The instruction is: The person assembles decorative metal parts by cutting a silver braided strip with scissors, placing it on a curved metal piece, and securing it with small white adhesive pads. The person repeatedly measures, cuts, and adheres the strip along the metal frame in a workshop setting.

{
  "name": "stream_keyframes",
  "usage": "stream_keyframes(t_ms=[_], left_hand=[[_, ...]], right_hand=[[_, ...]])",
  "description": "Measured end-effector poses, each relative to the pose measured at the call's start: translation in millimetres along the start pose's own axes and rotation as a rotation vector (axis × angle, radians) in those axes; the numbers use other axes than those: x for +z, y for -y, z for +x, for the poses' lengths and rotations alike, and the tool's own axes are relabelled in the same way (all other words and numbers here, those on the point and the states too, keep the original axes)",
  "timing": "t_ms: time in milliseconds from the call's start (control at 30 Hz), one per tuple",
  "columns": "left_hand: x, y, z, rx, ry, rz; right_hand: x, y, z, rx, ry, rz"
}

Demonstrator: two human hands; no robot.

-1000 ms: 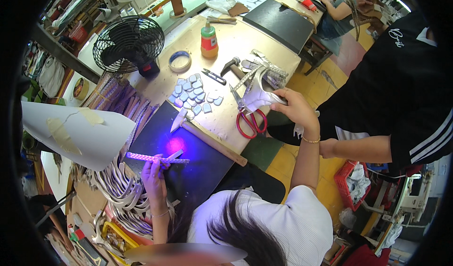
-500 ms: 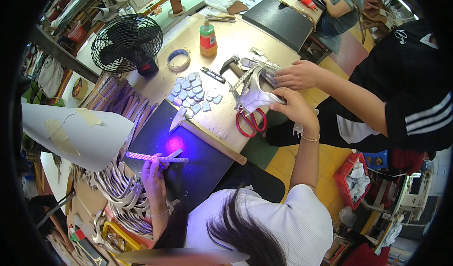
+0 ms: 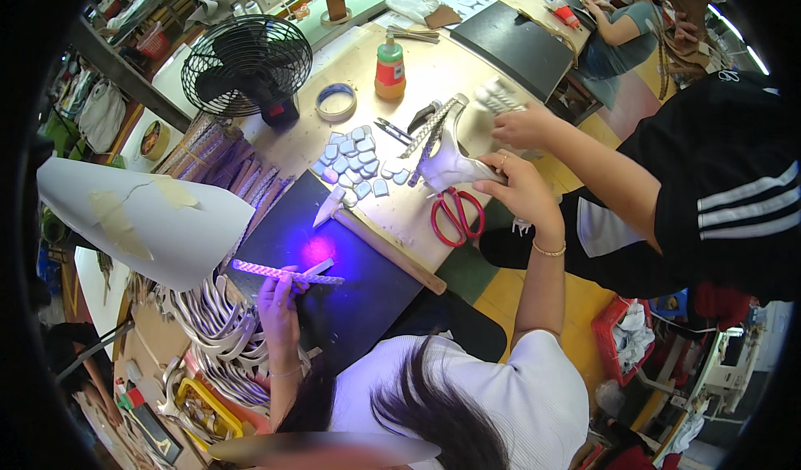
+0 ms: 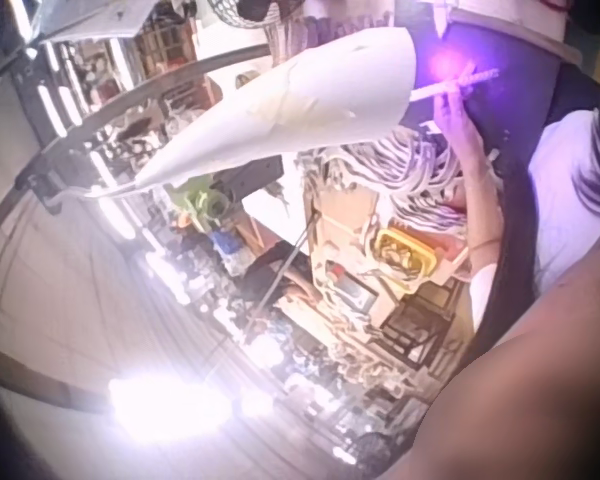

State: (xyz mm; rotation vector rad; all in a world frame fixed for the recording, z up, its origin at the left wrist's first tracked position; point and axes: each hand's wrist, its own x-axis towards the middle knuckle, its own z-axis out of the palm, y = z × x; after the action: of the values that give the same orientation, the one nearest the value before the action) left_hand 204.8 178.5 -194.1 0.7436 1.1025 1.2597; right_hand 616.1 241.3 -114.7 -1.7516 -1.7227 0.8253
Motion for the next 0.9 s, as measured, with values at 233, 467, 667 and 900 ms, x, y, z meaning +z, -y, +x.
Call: stream_keyframes(t_ms=[233, 467, 667, 900], left_hand=[[1.8, -2.8, -1.1, -0.003, -0.007, 0.028], [5.9, -6.0, 0.7, -0.012, -0.002, 0.033], [9.1, -4.6, 1.5, -0.021, 0.02, 0.026], [8.0, -5.6, 2.1, -0.009, 0.032, 0.046]], right_hand=[[1.8, -7.5, 52.0, -0.084, -0.197, -0.085], [-17.1, -0.1, 94.9, -0.178, -0.553, -0.333], [27.5, 35.7, 68.4, -0.338, -0.135, -0.188], [83.6, 62.1, 43.2, -0.39, 0.358, -0.107]])
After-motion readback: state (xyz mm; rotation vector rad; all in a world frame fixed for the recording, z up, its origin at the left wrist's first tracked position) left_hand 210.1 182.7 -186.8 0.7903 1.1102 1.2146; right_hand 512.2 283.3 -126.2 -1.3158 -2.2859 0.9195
